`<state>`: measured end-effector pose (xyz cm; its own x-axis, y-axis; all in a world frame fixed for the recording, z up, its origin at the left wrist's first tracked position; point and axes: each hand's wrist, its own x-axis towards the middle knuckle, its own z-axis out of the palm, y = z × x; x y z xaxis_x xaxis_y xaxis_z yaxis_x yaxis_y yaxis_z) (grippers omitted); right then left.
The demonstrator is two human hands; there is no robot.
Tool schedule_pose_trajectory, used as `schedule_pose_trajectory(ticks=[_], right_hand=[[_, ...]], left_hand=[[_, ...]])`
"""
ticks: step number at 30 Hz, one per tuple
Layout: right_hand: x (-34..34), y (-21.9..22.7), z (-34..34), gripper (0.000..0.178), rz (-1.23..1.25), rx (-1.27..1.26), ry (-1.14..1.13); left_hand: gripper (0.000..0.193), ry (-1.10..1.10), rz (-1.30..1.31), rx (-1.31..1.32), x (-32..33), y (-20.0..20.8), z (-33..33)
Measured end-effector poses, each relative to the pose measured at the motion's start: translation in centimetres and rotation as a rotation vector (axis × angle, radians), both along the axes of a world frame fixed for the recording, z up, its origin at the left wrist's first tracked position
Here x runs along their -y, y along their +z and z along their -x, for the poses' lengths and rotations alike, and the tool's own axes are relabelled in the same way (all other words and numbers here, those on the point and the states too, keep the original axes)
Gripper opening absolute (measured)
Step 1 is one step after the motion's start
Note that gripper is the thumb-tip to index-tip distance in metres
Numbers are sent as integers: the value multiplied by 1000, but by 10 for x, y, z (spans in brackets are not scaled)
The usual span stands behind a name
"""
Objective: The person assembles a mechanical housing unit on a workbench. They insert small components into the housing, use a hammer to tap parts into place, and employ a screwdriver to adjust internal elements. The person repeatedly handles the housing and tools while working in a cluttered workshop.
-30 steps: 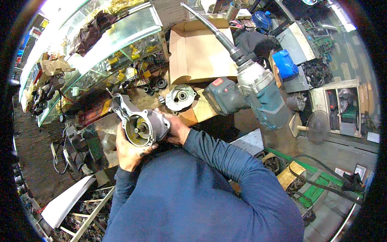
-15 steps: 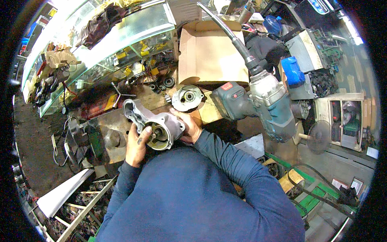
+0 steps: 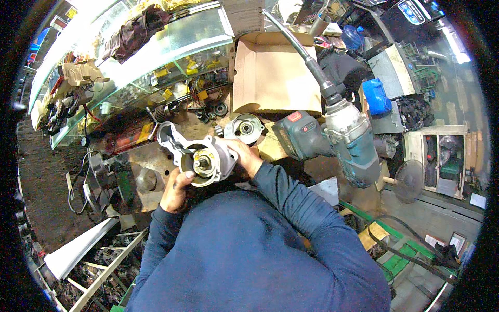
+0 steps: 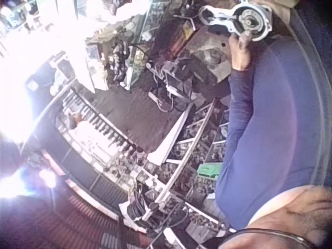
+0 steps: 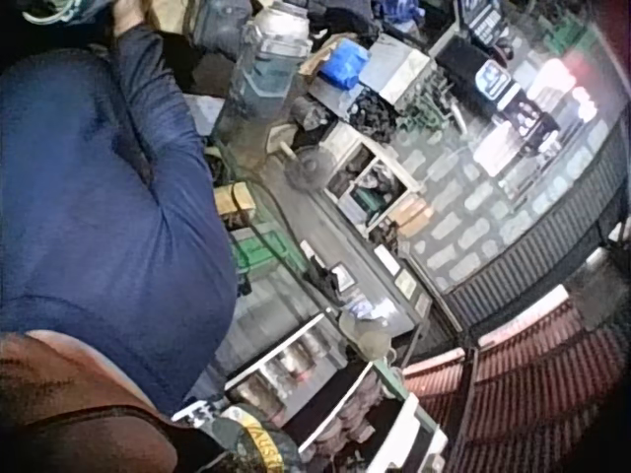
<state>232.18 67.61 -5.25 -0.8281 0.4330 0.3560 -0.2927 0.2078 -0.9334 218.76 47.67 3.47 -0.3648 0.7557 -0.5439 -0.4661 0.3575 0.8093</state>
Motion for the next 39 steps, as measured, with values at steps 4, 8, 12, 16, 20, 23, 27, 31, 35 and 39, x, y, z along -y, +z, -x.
schedule_pose_trajectory(ticks=[4,8,12,16,20,23,27,31,35,39], right_hand=[[-41,38,8,30,-390,430,-345],[-60,47,47,26,-806,682,-298],[-60,24,79,28,-924,844,-264],[-62,15,85,27,-930,844,-282],[-59,67,68,47,-606,818,-346],[-45,131,22,35,-290,461,-245],[-14,174,-10,46,-517,517,17],[13,156,-10,45,-662,557,-10],[21,142,-12,37,-757,627,113],[12,148,-26,39,-725,644,156]], left_hand=[[66,123,-79,-63,9,6,-3],[69,38,77,-223,5,17,5],[58,16,114,-109,-7,21,-2],[58,16,168,-94,-12,19,-10],[60,-14,132,-145,-11,10,-7],[59,-34,144,-138,-12,2,-7],[59,-29,116,-126,-11,0,-8],[61,-84,129,-171,-9,1,-6],[62,-139,100,-280,-7,-3,-8],[65,-187,112,-374,-6,-9,-10]])
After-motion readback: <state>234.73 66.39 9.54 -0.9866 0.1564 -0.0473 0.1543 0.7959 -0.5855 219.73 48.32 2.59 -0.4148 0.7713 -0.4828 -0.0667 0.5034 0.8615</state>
